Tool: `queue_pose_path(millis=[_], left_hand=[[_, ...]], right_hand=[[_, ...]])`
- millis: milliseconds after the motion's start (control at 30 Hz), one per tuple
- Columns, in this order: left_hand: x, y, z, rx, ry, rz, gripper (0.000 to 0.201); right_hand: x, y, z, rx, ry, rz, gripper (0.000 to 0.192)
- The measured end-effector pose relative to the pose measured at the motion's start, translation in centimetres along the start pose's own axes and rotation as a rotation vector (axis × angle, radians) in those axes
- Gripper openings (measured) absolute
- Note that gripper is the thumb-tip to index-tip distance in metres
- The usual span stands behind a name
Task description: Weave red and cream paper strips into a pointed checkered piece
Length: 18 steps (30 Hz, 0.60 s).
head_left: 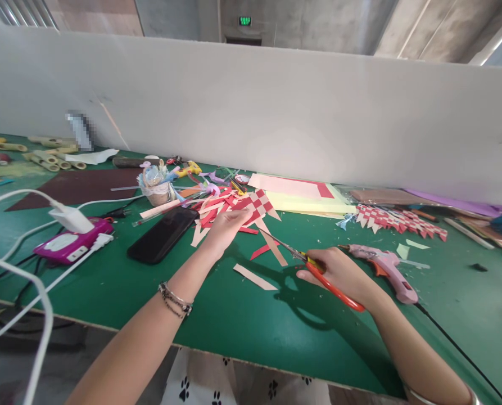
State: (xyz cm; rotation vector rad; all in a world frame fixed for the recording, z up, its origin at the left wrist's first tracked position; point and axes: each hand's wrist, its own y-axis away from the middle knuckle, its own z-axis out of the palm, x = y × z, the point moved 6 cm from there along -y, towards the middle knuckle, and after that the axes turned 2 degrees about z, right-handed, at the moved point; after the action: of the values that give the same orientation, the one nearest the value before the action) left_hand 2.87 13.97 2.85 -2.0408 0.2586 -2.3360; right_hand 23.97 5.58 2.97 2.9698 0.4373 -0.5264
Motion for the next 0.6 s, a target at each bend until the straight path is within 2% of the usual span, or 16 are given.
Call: queue_pose_path(millis=[200,333,600], left_hand=[[-0.1,-0.1,0.0,-0.002,0.018,-0.013,0.031],[-0.1,-0.3,-0.3,0.042,0.023,0.022,0.036],[1.0,-0.2,-1.4,0.151,-0.268,0.151,0.037]], right_hand=[[0.2,-0.1,-0.1,0.012,-0.014,0.01,0.044],[0.4,-0.2,0.0,0.003,0.004,0.037,0.042],[0.7,-0.5,0.2,0.051,0.147,0.161,0.038]])
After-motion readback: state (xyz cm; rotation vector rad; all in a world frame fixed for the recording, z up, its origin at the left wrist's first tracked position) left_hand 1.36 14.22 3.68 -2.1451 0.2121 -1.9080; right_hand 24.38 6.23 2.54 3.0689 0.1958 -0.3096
